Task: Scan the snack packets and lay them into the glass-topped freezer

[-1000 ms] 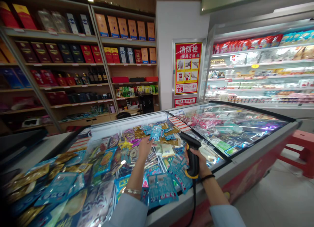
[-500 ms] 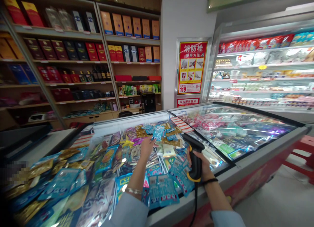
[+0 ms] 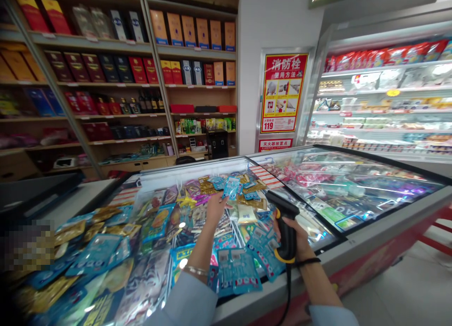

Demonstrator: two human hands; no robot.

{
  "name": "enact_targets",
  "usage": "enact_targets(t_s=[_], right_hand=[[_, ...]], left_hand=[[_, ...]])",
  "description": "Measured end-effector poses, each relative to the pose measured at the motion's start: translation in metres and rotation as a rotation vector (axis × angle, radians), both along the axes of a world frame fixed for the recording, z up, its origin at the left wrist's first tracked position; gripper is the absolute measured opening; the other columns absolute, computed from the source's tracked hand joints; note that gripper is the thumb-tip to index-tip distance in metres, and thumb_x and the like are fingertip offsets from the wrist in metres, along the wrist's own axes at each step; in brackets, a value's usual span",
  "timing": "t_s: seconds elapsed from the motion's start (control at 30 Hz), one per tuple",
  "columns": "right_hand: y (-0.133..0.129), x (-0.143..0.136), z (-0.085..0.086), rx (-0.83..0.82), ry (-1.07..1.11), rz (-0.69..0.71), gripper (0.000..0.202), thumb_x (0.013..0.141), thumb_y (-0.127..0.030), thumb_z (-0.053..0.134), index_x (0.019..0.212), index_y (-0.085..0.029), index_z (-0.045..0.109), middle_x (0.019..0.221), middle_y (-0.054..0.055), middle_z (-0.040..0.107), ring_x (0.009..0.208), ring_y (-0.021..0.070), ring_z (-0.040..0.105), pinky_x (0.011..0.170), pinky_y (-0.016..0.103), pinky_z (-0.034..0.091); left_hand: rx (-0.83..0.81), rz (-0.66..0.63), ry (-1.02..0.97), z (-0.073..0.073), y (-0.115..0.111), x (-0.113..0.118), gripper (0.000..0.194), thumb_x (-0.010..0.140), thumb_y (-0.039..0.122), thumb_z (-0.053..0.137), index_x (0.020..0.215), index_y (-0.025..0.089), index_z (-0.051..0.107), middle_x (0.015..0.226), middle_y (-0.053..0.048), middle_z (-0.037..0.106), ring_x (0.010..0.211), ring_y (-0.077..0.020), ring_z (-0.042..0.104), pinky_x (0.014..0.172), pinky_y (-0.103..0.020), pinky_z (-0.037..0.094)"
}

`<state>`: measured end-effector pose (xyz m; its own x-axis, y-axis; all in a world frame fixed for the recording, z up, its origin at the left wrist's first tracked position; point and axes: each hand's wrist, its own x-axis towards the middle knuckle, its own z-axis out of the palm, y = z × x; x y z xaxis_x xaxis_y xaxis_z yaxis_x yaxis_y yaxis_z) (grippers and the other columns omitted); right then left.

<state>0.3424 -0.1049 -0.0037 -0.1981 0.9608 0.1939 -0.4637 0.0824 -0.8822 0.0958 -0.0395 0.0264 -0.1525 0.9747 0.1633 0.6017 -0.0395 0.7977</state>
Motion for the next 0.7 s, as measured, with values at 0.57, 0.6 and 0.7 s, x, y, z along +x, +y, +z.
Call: enact_targets(t_s=[0.57,0.6,0.7], right_hand=[[-0.0058,-0.0036,0.0054,-0.011,-0.067,0.037,0.029,0.071,-0.045,0.067,0.078,-0.019,0.057,0.047,-0.001,0.053,0.038,0.0116,0.043,0.037,0.023,0.034],[-0.0061,-0.0039,0.0057,-0.008,-0.064,0.037,0.029,0.071,-0.045,0.067,0.079,-0.019,0.057,0.047,-0.001,0.053,0.038,0.0118,0.043,0.037,0.023,0.035],[-0.0069,-0.0038,0.0068,-0.014,-0.046,0.036,0.028,0.072,-0.044,0.066,0.083,-0.019,0.058,0.049,-0.001,0.053,0.039,0.0127,0.043,0.039,0.025,0.036]], left_hand=[[0.111,0.032,0.031,-0.0041,0.0046,-0.003,0.022,0.091,0.029,0.049,0.096,0.021,0.069,0.07,-0.004,0.071,0.08,-0.019,0.069,0.073,-0.025,0.044],[0.11,0.035,0.033,-0.004,0.0046,-0.0028,0.022,0.091,0.03,0.05,0.097,0.021,0.069,0.071,-0.004,0.071,0.081,-0.0193,0.069,0.073,-0.025,0.044],[0.105,0.05,0.036,-0.003,0.0035,-0.0024,0.022,0.09,0.03,0.051,0.098,0.021,0.07,0.076,-0.005,0.073,0.084,-0.0199,0.069,0.076,-0.026,0.045]])
